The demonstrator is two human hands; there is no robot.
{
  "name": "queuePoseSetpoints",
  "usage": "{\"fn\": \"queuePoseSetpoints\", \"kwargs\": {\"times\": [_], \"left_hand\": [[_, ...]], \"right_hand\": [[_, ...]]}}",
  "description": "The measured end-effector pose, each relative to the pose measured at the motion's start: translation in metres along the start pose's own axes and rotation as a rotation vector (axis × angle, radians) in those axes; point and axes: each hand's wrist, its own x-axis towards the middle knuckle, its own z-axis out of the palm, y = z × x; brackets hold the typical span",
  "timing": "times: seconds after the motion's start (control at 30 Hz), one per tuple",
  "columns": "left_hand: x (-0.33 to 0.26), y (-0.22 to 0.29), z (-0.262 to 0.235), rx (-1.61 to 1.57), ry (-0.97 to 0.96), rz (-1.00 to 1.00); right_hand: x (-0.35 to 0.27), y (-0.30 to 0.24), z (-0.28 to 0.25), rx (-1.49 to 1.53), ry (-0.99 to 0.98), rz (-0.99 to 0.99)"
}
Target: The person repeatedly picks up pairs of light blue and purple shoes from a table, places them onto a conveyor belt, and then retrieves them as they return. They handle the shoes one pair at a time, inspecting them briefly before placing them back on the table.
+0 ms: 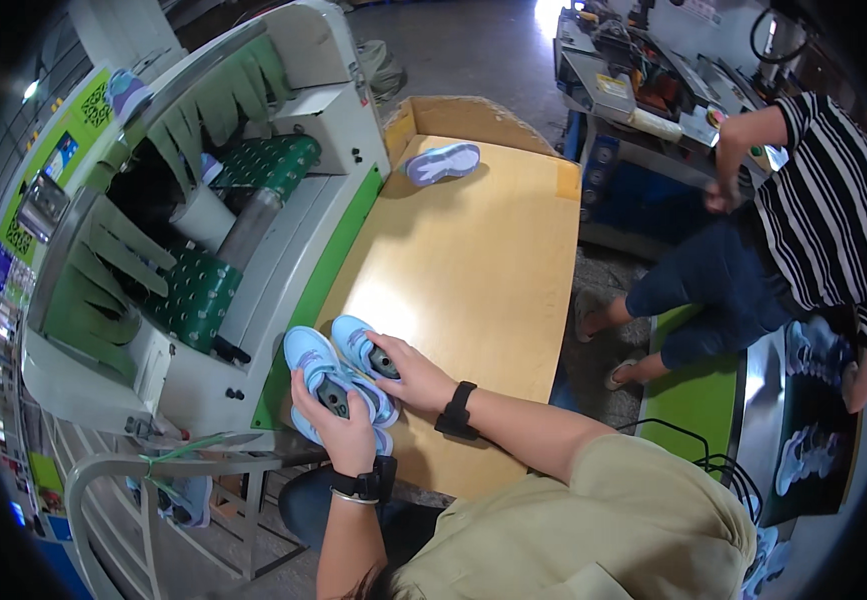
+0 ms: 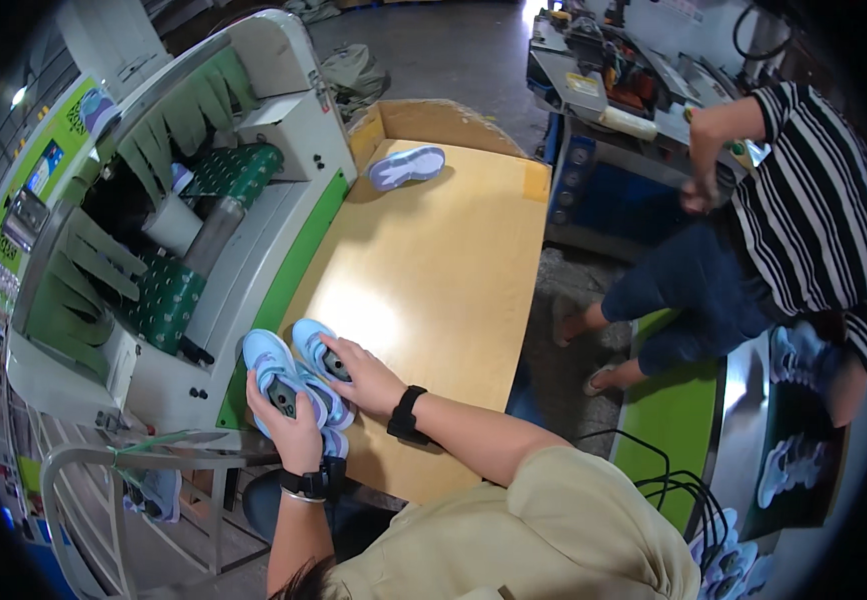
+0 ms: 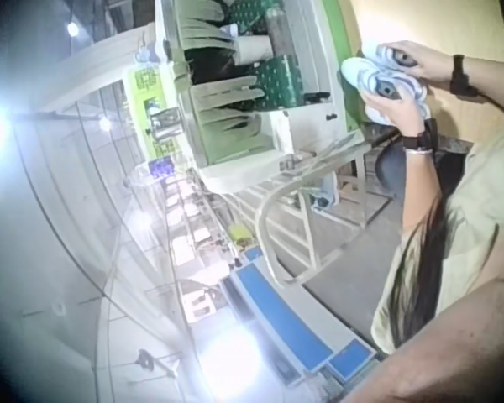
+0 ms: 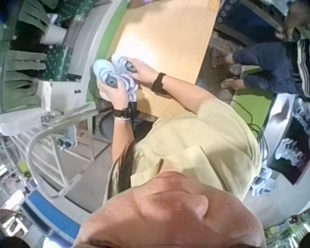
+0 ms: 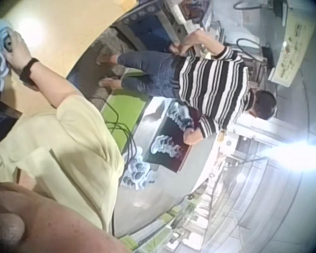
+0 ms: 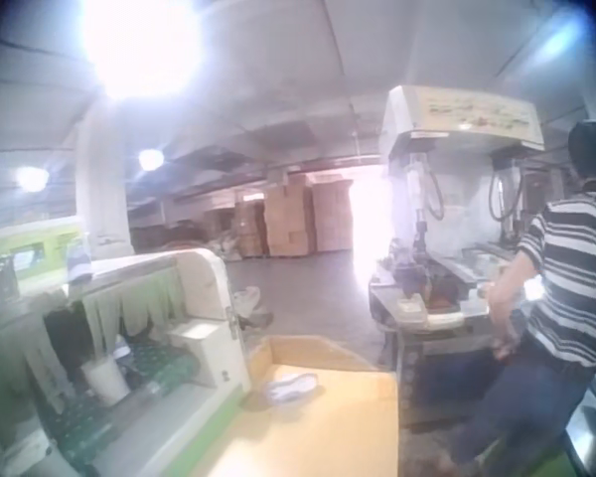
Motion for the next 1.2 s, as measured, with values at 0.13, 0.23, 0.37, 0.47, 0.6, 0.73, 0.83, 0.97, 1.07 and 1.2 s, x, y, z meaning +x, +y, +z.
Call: {"fn": "queuePoseSetpoints", "kwargs": {"times": [0.13,0.23,0.37,0.47,0.6,0.73,0.83,0.97,1.07,1.2], "left_hand": [[-0.001,0.0,0.0,0.024,0.013,0.017],[-0.001,0.003,-0.002,0.033,0.011,-0.004],[-0.001,0.002,-0.001,0.037,0.011,0.043],[0.0,0.008,-0.001,0.001,0.01,-0.01],[0.001,0.008,-0.004,0.012,-0.001,-0.038],[0.0,0.006,-0.005,0.033,-0.016,-0.061],[-0.004,0.0,-0.004,-0.02,0.007,-0.077],[-0.005,-0.003,0.001,-0.083,0.002,-0.077],[-0.002,0.003,-0.003,-0.06,-0.008,-0.07],[0.001,0.0,-0.005,-0.033,0.025,-0.037]], "right_hand": [[0.015,0.008,-0.009,0.054,-0.084,0.104],[0.072,0.03,-0.042,-0.281,-0.283,0.159],[0.169,0.079,-0.075,-0.614,-0.167,0.034],[0.259,0.091,-0.114,-0.901,-0.145,0.126],[0.308,0.109,-0.163,-0.914,0.005,0.277],[0.263,0.135,-0.166,-1.016,0.106,0.313],[0.249,0.131,-0.168,-0.809,0.327,0.395],[0.244,0.173,-0.184,-0.477,0.718,0.433],[0.247,0.143,-0.174,-0.52,0.346,0.441],[0.19,0.086,-0.139,0.069,-0.263,0.464]]}}
